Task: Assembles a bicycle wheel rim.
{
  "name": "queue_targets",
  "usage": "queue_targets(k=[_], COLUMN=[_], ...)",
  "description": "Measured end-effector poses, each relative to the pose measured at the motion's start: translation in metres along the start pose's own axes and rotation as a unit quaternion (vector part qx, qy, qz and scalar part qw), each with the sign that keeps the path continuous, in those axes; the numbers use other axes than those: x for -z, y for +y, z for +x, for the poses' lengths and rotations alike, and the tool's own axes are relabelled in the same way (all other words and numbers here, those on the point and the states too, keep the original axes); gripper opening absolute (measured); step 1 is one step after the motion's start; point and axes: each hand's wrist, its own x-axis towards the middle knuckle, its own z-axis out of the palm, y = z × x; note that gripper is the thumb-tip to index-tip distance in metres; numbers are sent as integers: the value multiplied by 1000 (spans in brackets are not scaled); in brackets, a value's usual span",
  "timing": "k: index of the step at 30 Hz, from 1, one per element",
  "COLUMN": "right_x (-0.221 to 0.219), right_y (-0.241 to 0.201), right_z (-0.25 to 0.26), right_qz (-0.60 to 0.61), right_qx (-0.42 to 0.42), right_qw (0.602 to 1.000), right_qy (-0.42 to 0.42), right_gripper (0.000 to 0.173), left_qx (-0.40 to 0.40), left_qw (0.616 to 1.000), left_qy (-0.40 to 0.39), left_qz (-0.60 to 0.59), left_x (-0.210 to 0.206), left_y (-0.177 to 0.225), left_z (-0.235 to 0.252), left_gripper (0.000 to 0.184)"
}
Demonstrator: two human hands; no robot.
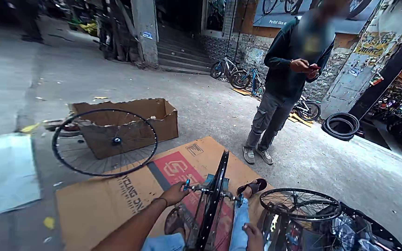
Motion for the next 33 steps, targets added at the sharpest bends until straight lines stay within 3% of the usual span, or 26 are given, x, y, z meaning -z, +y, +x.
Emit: queue_targets(k=[2, 7, 13, 17, 20, 21, 23, 25, 27, 29, 31, 33], right_x=[-5, -18, -38, -39, -15, -15, -23, -28, -29, -36, -43, -49], right_y=[1, -10, -14, -16, -16, -8, -2, -5, -4, 2, -9, -31], right_z=[11, 70, 150, 182, 161, 154, 144, 141, 152, 165, 172, 159], right_qz=[-19, -37, -75, -175, -106, -12, 113, 15, -83, -133, -180, -215], right_qx=[-35, -136, -213, -151, -14, 39, 105, 112, 23, -56, -27, 63], right_qw=[999, 990, 973, 964, 982, 992, 988, 992, 996, 989, 983, 975], right_qy=[3, 27, -47, -131, -157, -118, -16, 61, 38, 16, 1, 5], right_gripper=[33, 64, 66, 37, 32, 25, 37, 28, 56, 54, 46, 53], left_qx=[19, 34, 36, 48, 99, 156, 291, 348, 312, 212, 73, -15], left_qw=[1000, 998, 993, 979, 965, 957, 930, 914, 928, 947, 961, 973], left_qy=[-5, 29, 34, 0, -4, -14, -59, -83, -23, 52, 58, 29], left_qz=[-10, -41, -109, -198, -244, -245, -217, -193, -201, -235, -261, -228], left_x=[0, -12, -36, -47, -54, -50, -38, -31, -37, -46, -45, -46], left_y=[12, 3, -34, -43, -50, -45, -32, -21, -20, -32, -47, -65], left_z=[-5, 33, 84, 101, 112, 116, 128, 136, 135, 124, 119, 112], left_gripper=[62, 65, 66, 53, 55, 60, 69, 76, 70, 61, 48, 42])
